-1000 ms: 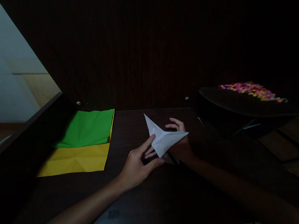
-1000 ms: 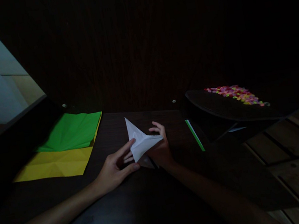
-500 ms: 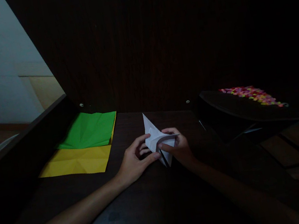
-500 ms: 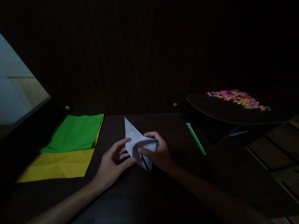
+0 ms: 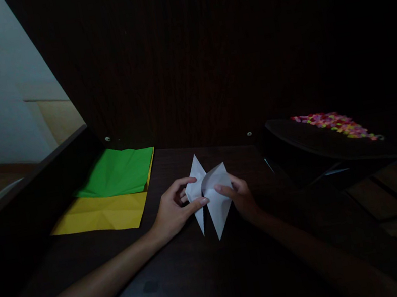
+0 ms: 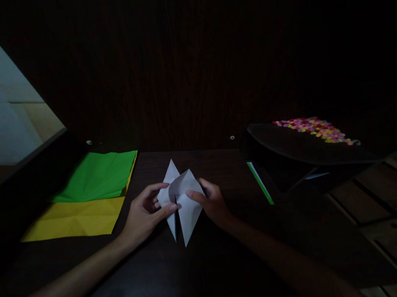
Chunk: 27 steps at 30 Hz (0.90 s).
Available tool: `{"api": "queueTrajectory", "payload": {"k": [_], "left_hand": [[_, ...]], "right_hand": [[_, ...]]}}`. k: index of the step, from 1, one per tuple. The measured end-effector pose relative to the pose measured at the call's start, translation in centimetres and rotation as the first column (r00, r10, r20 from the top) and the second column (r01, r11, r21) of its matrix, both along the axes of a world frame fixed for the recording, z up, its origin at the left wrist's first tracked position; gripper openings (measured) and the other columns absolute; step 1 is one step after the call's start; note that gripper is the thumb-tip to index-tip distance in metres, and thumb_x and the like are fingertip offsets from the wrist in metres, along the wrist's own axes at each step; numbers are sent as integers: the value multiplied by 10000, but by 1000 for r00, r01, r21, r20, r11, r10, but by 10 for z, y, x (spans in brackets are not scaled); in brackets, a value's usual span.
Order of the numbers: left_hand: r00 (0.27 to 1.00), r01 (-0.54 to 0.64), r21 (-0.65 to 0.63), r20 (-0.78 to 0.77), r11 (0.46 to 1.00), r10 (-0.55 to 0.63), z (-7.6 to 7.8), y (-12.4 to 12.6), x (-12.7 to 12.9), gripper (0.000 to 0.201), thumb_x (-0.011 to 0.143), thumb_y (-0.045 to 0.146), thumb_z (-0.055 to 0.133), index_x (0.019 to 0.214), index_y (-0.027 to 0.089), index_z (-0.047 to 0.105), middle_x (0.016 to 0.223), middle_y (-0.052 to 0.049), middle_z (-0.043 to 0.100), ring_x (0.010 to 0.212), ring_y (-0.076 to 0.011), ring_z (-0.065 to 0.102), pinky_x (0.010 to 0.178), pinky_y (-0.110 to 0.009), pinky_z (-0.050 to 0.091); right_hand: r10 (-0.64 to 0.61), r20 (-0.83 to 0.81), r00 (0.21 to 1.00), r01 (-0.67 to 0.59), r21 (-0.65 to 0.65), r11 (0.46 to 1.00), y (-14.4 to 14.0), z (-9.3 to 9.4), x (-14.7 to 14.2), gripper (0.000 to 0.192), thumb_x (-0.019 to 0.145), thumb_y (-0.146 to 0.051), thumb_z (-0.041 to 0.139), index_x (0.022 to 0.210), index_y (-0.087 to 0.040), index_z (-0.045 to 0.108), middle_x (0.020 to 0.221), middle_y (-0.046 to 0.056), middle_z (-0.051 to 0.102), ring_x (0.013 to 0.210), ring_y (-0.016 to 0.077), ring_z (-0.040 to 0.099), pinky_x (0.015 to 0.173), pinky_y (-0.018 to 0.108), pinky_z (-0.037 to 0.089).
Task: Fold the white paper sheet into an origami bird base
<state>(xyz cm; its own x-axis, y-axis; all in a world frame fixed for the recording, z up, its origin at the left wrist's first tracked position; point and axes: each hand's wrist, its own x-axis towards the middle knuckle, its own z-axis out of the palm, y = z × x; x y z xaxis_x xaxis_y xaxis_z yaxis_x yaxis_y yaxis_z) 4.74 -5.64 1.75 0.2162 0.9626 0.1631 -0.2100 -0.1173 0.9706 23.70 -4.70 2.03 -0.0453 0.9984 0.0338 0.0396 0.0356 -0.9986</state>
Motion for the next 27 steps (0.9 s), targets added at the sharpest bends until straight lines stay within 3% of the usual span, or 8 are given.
{"api": "queueTrajectory", "payload": {"k": [4, 11, 18, 27], "left_hand": [[1000, 17, -36, 18, 999, -17, -2, 0, -1, 526, 647, 244, 846, 1086, 159, 570, 887, -26, 696, 805, -175, 686, 764, -317, 568], [999, 28, -65, -41, 998, -30, 1, 1, -2, 537, 646, 250, 846, 1094, 162, 563, 939, -29, 680, 803, -166, 679, 735, -287, 560], [1000, 24, -102, 11, 994, -24, 2, 2, -2, 752, 613, 206, 860, 1241, 186, 447, 951, -33, 694, 805, -170, 695, 756, -302, 557], [997, 58, -244, -27, 968, -66, 4, 8, -6, 465, 609, 297, 870, 974, 125, 640, 817, -26, 739, 721, -160, 692, 670, -260, 551]], "right_hand": [[22, -15, 1000, -22, 3, 1000, -1, 1, 0, 256, 694, -399, 703, 803, -178, 637, 708, 3, 624, 620, 167, 555, 546, 268, 431], [119, -181, 976, -133, -68, 989, -4, -1, -1, 371, 697, -375, 716, 1007, -219, 584, 858, 19, 670, 725, 209, 624, 615, 304, 488], [130, -200, 971, -139, -33, 990, -3, -4, -1, 416, 675, -377, 715, 1015, -243, 518, 878, 17, 657, 775, 233, 633, 662, 342, 515], [148, -201, 968, -139, 55, 989, -2, -10, 3, 415, 680, -417, 707, 1014, -236, 539, 910, 32, 636, 846, 245, 617, 677, 340, 501]]}}
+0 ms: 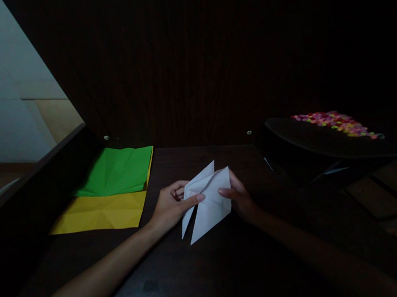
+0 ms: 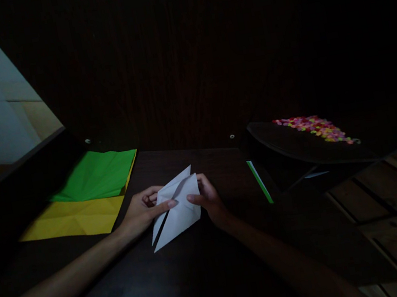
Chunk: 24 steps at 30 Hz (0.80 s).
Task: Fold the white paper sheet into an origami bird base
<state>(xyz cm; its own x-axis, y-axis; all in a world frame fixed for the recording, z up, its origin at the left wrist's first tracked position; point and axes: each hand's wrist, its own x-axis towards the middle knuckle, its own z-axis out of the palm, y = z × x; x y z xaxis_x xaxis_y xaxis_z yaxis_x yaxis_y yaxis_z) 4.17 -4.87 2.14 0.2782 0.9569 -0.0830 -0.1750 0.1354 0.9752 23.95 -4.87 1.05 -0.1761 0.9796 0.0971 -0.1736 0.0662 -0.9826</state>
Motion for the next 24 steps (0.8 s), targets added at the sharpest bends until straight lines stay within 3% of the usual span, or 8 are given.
{"api": "queueTrajectory", "payload": {"k": [3, 6, 11, 17, 20, 24], "left_hand": [[998, 28, -64, -48, 998, -32, 2, 0, -1, 448, 631, 356, 856, 956, 132, 643, 730, -4, 717, 593, -134, 658, 546, -225, 524], [993, 56, -82, -100, 995, -64, 4, 0, -2, 440, 650, 403, 839, 938, 146, 627, 637, 23, 673, 477, -114, 598, 443, -204, 477], [981, 149, -72, -113, 986, -156, 2, 1, -5, 446, 666, 444, 819, 934, 151, 616, 639, 23, 647, 472, -107, 572, 437, -194, 447], [955, 254, -36, -149, 967, -257, -5, 6, -11, 465, 716, 531, 752, 931, 143, 613, 637, 36, 572, 499, -89, 501, 479, -186, 382], [952, 254, 14, -178, 967, -247, -6, 10, -11, 480, 762, 599, 673, 890, 141, 607, 659, 27, 547, 545, -95, 476, 489, -182, 348], [959, 209, 85, -211, 974, -188, -2, 14, -11, 519, 768, 668, 607, 796, 151, 585, 663, 24, 501, 588, -110, 442, 495, -188, 324]], "right_hand": [[-18, 43, 999, 16, 34, 999, 3, 2, 2, 435, 707, -514, 643, 1020, -236, 525, 1019, 63, 644, 937, 272, 621, 698, 350, 507], [-20, 40, 999, 20, -14, 1000, 6, 6, 3, 470, 773, -620, 480, 1059, -247, 482, 1086, 83, 637, 922, 273, 641, 652, 355, 516], [-79, -56, 995, 74, -83, 994, 13, 11, 6, 504, 833, -657, 335, 1124, -253, 412, 1064, 101, 665, 840, 265, 669, 593, 357, 509], [-35, -42, 999, 33, -47, 998, 13, 16, 13, 518, 754, -608, 557, 1117, -255, 451, 1061, 106, 675, 822, 262, 649, 605, 368, 517], [25, -33, 999, -26, -26, 999, 13, 15, 14, 542, 700, -590, 648, 1097, -257, 488, 1093, 96, 651, 851, 255, 636, 575, 336, 517], [2, 6, 1000, -2, 5, 1000, 15, 8, 15, 621, 635, -612, 704, 1113, -276, 492, 1120, 86, 626, 855, 246, 628, 570, 322, 530]]}}
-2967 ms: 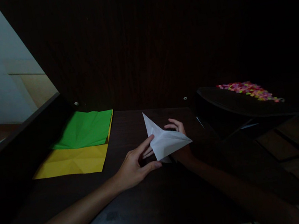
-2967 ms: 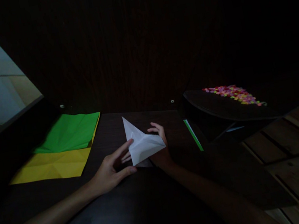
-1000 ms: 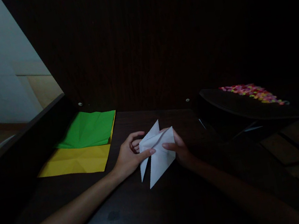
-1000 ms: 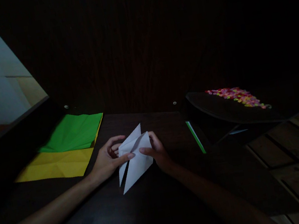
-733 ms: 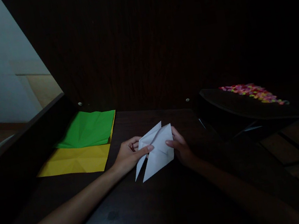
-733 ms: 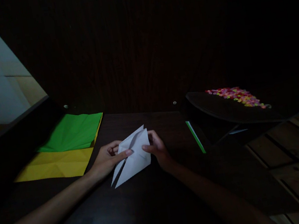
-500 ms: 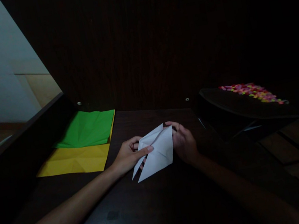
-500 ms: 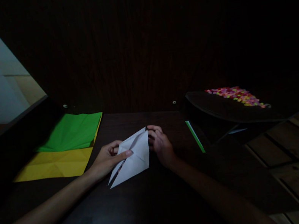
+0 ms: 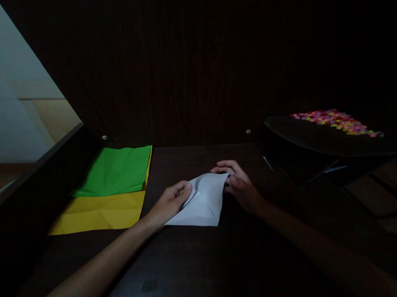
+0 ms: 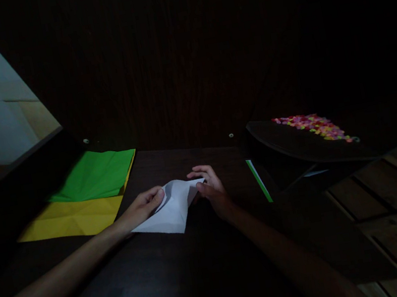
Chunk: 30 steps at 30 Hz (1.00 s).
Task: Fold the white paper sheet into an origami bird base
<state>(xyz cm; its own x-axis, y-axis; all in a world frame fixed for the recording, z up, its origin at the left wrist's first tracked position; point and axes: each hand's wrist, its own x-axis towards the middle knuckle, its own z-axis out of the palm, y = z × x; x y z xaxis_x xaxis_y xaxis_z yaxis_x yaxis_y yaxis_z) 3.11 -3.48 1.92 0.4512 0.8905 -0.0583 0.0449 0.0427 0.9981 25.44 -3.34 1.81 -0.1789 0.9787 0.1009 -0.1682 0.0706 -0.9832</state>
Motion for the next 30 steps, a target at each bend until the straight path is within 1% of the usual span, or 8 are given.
{"api": "queueTrajectory", "payload": {"k": [3, 6, 9, 11, 15, 19, 25, 30], "left_hand": [[1000, -9, 5, -23, 1000, 9, 3, -1, 0, 472, 812, 624, 584, 823, 152, 586, 692, 20, 499, 620, -121, 455, 529, -197, 344], [1000, -12, -14, -19, 1000, 12, 5, -4, 0, 422, 835, 574, 588, 846, 152, 584, 694, 27, 499, 614, -118, 465, 544, -200, 357], [1000, -21, -36, 12, 999, 21, 6, -7, 1, 410, 817, 564, 618, 830, 156, 583, 647, 43, 487, 553, -101, 448, 508, -193, 346], [999, -31, -48, 38, 998, 32, 8, -8, 1, 397, 806, 551, 640, 821, 157, 590, 631, 47, 497, 533, -96, 451, 488, -188, 346], [997, -43, -58, 69, 997, 47, 12, -9, 3, 352, 797, 498, 679, 820, 154, 606, 635, 40, 544, 528, -89, 481, 467, -178, 359], [995, -45, -42, 84, 998, 49, 13, -9, 3, 331, 797, 469, 696, 804, 149, 609, 611, 44, 550, 517, -85, 506, 476, -182, 398], [993, -67, -19, 93, 998, 69, 8, -9, 2, 327, 810, 464, 690, 815, 145, 617, 636, 31, 591, 525, -97, 558, 467, -185, 429], [994, -60, 10, 93, 998, 59, 6, -9, 0, 362, 815, 492, 675, 818, 135, 615, 577, 28, 598, 480, -97, 556, 451, -185, 424]], "right_hand": [[-40, 21, 999, 39, 60, 997, 2, -6, 0, 675, 618, -642, 712, 1136, -275, 486, 1168, 99, 612, 850, 240, 632, 605, 337, 536], [-89, 41, 995, 83, 117, 990, 3, -8, 0, 784, 565, -697, 727, 1170, -281, 453, 1245, 121, 575, 892, 251, 630, 665, 358, 535], [-82, 72, 994, 70, 149, 986, 1, -6, -2, 871, 516, -712, 753, 1208, -301, 423, 1338, 127, 512, 983, 276, 615, 706, 376, 532], [-76, 74, 994, 62, 176, 982, -2, -5, -4, 879, 514, -665, 787, 1226, -305, 419, 1371, 126, 482, 1020, 287, 606, 711, 381, 530], [-86, 43, 995, 75, 208, 975, -5, -3, -6, 778, 583, -542, 801, 1225, -303, 431, 1374, 112, 476, 1034, 285, 606, 752, 402, 527], [-86, 25, 996, 79, 205, 976, -4, -5, -5, 708, 623, -509, 769, 1210, -293, 438, 1343, 103, 516, 1022, 276, 605, 791, 411, 518], [-90, -60, 994, 99, 182, 978, -4, -7, -6, 568, 673, -388, 714, 1169, -273, 460, 1207, 94, 626, 964, 259, 613, 754, 384, 508], [-77, -159, 984, 98, 133, 986, -6, -3, -12, 511, 683, -357, 705, 1128, -261, 474, 1061, 79, 678, 897, 252, 634, 710, 362, 501]]}}
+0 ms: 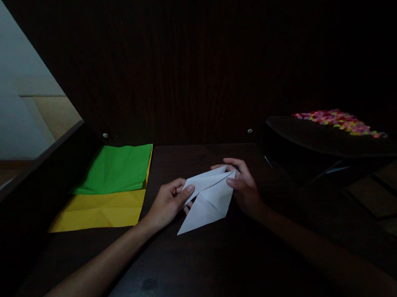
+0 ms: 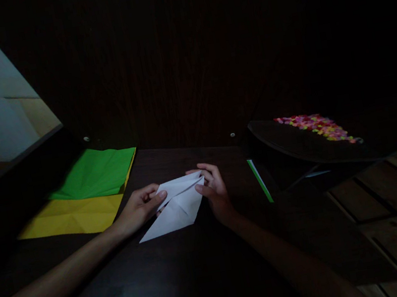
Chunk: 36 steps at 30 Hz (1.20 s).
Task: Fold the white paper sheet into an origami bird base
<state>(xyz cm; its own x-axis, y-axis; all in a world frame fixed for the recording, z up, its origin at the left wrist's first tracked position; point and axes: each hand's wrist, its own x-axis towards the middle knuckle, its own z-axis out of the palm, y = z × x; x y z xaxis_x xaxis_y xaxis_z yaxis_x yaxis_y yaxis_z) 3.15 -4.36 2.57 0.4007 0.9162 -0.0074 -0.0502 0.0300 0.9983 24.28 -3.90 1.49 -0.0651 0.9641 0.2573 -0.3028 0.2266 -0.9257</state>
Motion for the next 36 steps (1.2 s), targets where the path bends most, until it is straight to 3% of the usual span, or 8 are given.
{"api": "queueTrajectory", "payload": {"k": [5, 16, 19, 24, 30, 36], "left_hand": [[1000, -13, 2, 27, 1000, 13, -1, -1, 0, 353, 840, 479, 652, 856, 126, 631, 592, 16, 622, 487, -100, 568, 459, -188, 430], [999, 32, 10, -1, 999, -32, 7, -6, 2, 334, 845, 452, 656, 846, 121, 616, 673, 3, 630, 602, -131, 639, 566, -234, 528], [999, 24, -2, 24, 1000, -24, 4, -7, 3, 307, 850, 403, 663, 969, 127, 595, 736, -8, 659, 636, -136, 655, 592, -240, 547], [995, -7, 80, 96, 997, -1, -4, -5, 3, 492, 836, 286, 695, 1275, 203, 488, 1003, -48, 663, 704, -135, 678, 604, -234, 570], [996, 63, 133, 54, 989, -71, -8, -6, -1, 450, 872, 241, 654, 1295, 208, 508, 1140, -92, 632, 784, -164, 708, 653, -246, 580], [989, 99, 141, 92, 985, -113, -9, -6, -1, 457, 869, 221, 664, 1279, 221, 462, 1086, -66, 624, 738, -140, 710, 607, -205, 555]], "right_hand": [[-25, -54, 998, 22, -41, 999, -1, 0, -1, 468, 689, -332, 711, 1103, -271, 499, 892, 21, 672, 713, 189, 622, 608, 291, 460], [-124, -8, 992, 122, -130, 984, -2, 5, -4, 543, 660, -290, 712, 1150, -265, 481, 809, -11, 647, 612, 160, 571, 544, 264, 430], [-150, 17, 989, 151, -141, 978, -3, 8, -5, 553, 637, -300, 732, 1126, -264, 476, 778, -19, 635, 585, 155, 564, 527, 263, 432], [-150, 63, 987, 158, -157, 975, -5, 12, -6, 527, 640, -300, 738, 1094, -265, 473, 738, -27, 630, 550, 149, 554, 500, 258, 424], [-150, 64, 987, 160, -190, 969, -4, 12, -4, 443, 624, -281, 738, 1017, -251, 534, 702, -33, 632, 531, 135, 535, 483, 236, 399], [-125, 72, 990, 138, -229, 964, -3, 10, -1, 280, 636, -276, 724, 893, -213, 634, 746, -3, 655, 599, 154, 567, 533, 249, 422]]}}
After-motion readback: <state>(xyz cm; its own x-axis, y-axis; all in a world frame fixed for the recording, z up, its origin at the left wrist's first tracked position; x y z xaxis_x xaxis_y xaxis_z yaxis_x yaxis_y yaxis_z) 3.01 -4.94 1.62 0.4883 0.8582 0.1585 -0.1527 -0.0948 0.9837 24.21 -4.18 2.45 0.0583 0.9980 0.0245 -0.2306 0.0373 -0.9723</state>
